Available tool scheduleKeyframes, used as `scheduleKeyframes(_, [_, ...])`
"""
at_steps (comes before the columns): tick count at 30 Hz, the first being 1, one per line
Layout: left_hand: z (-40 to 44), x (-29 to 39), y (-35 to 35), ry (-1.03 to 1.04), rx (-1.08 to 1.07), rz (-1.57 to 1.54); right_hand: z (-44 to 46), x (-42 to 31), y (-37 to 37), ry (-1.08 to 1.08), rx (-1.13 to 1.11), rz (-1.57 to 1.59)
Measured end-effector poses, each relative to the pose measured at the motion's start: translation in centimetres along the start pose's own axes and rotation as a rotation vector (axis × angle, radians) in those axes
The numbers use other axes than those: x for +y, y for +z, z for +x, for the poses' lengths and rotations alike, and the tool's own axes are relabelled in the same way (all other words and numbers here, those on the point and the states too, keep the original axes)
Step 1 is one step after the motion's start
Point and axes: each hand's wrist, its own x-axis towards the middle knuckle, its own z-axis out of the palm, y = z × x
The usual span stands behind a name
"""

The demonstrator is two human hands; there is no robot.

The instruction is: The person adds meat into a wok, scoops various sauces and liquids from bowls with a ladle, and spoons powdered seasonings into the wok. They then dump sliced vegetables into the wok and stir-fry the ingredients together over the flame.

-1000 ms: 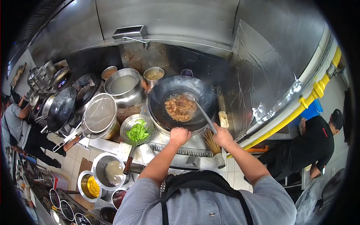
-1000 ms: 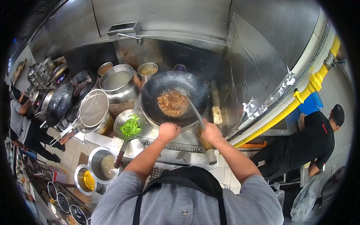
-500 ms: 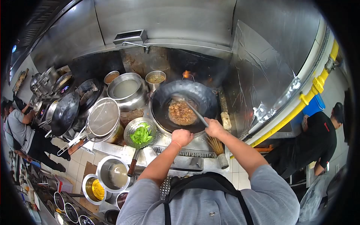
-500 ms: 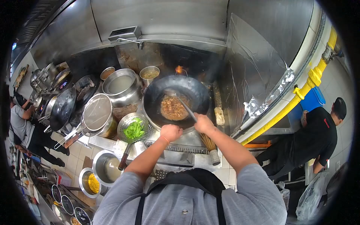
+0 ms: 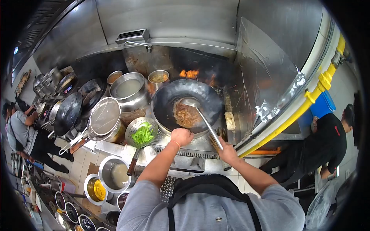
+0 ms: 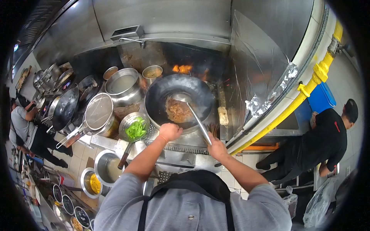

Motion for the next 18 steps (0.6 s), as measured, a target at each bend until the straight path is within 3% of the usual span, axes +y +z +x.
scheduleKeyframes(4, [-1.0,0.3,-0.2,0.011,0.081,0.005,0.5,-0.7,-1.4,-0.012,0.068,0.242])
scheduleKeyframes(6, [-3.6,2.6,-2.3,0.082,0.425,-0.041,1.5,1.0,-1.6,-0.250,0.148,0.668])
scheduleKeyframes(7, [-4.9,3.2,-2.1,0.089,0.502,-0.073,0.3,-1.8,-6.6,0.171,-0.192,0.989])
scheduleKeyframes(8, [-6.5,3.8,-1.7,0.056,0.504,-0.067,1.3,-0.6,-6.6,0.289,-0.287,1.235])
scheduleKeyframes(10, [-10.3,5.3,-0.2,-0.124,0.551,-0.153,5.5,3.7,-4.5,0.189,-0.363,0.947])
scheduleKeyframes(11, [-12.8,5.7,0.9,-0.159,0.512,-0.212,5.5,3.4,-3.0,-0.303,0.167,0.301])
scheduleKeyframes(12, [-15.7,6.3,2.0,-0.219,0.488,-0.201,5.9,3.3,-2.2,-0.188,0.104,0.317])
scheduleKeyframes(14, [-22.1,7.2,3.3,-0.403,0.396,-0.251,6.1,2.0,-2.2,-0.156,-0.074,0.475])
scheduleKeyframes(15, [-25.8,7.9,3.8,-0.528,0.322,-0.323,4.9,0.7,-1.4,-0.276,-0.040,0.721])
scheduleKeyframes(16, [-30.2,8.1,5.9,-0.649,0.269,-0.339,4.4,0.8,1.2,-0.476,0.056,0.725])
scheduleKeyframes(18, [-37.4,8.3,8.5,-0.855,0.251,-0.355,-1.7,-5.3,-1.7,-0.165,-0.346,1.054])
